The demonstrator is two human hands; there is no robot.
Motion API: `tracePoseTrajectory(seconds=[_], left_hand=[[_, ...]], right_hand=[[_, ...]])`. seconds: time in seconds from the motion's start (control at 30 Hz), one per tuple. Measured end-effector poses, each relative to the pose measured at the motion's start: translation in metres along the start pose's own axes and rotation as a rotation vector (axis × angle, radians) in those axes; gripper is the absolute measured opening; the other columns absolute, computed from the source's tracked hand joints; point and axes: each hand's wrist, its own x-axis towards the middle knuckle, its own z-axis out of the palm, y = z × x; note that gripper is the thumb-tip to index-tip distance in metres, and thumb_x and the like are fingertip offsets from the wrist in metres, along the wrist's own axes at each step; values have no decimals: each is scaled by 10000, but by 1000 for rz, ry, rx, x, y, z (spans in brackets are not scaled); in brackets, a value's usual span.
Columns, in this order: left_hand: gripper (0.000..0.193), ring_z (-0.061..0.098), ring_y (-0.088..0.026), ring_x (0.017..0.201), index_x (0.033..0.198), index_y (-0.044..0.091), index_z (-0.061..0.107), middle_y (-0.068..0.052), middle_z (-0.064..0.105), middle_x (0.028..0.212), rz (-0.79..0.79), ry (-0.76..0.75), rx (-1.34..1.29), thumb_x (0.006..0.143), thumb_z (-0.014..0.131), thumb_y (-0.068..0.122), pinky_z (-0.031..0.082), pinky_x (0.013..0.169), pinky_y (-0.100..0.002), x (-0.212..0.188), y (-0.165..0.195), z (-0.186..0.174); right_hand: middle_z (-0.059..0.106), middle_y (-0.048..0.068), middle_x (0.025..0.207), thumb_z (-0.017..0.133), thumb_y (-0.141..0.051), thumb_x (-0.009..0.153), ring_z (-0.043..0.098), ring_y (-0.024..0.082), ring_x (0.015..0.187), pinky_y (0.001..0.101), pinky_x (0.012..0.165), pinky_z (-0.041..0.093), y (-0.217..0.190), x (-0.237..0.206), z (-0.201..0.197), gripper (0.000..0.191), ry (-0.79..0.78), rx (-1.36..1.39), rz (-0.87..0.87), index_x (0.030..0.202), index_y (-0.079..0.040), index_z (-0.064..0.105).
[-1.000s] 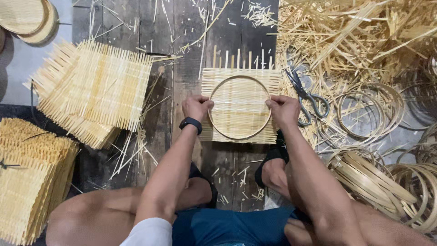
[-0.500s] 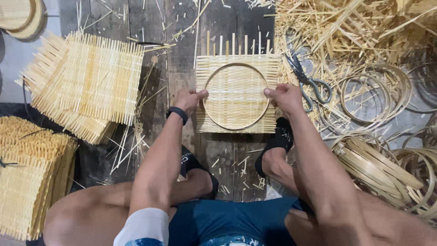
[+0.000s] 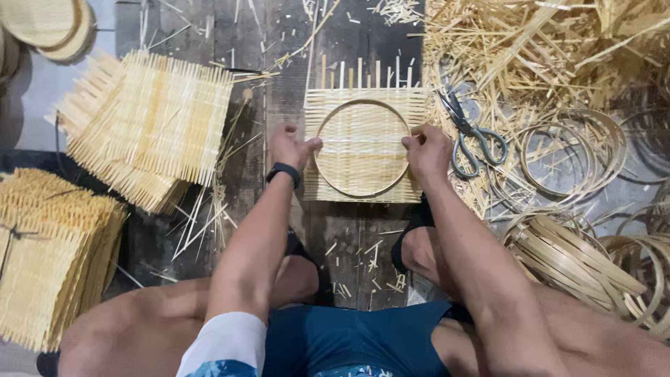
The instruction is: The person sits on the floor assembling a woven bamboo steamer lid. They trim excess bamboo strips with scissors and pliers, weave and tuck the strips into a circular bamboo rim, press the woven mat into a wooden form, and set the finished lid aside with others.
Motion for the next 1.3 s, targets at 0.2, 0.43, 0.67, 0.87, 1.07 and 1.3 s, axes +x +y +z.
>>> tracePoseTrajectory(seconds=[0.2, 0.43, 0.67, 0.87, 1.07, 1.3], left_hand=[[232, 754, -238, 745, 857, 86, 820, -128, 772, 800, -244, -273, 19, 695, 889, 238, 589, 753, -366, 2, 6, 5], [222, 738, -142, 673, 866, 47, 805, -76, 779, 766, -366, -315, -185, 678, 893, 125, 604, 658, -297, 6, 4, 7], [192, 711, -114, 667, 854, 24, 775, -46, 762, 761, -372, -408, -441, 712, 893, 77, 595, 638, -274, 13, -3, 8], [139, 680, -109, 643, 829, 6, 789, -34, 757, 739, -307, -448, -479, 738, 884, 50, 565, 612, -266, 19, -10, 11], [290, 660, -263, 937, 958, 91, 801, -151, 726, 1017, -27, -414, 157, 715, 902, 213, 541, 832, -394, 40, 42, -1], [212, 598, -286, 1157, 1015, 203, 828, -70, 696, 1221, 572, -345, -15, 890, 720, 335, 470, 974, -470, 66, 82, 64]], right_hand=[[759, 161, 831, 861, -186, 790, 737, 297, 775, 384, 803, 568, -7, 1, -3, 204, -11, 56, 122, 948, -67, 813], [775, 109, 809, 857, -188, 788, 734, 194, 734, 336, 753, 572, 7, 2, 4, 200, -56, 128, 214, 948, -74, 817], [782, 83, 810, 858, -215, 789, 716, 143, 717, 296, 701, 573, 33, 11, 10, 235, -130, 209, 252, 965, -63, 821], [784, 91, 801, 870, -187, 762, 712, 136, 716, 286, 690, 569, 46, 25, 10, 234, -214, 268, 242, 912, -16, 815], [774, 154, 1024, 853, -269, 772, 728, 287, 940, 413, 918, 570, -55, 29, -39, 390, -369, -301, 95, 1106, -79, 787], [352, 325, 1489, 714, -375, 812, 248, 508, 1448, 679, 1174, 128, -99, -47, 25, 788, -492, -545, -876, 1442, -2, 423]])
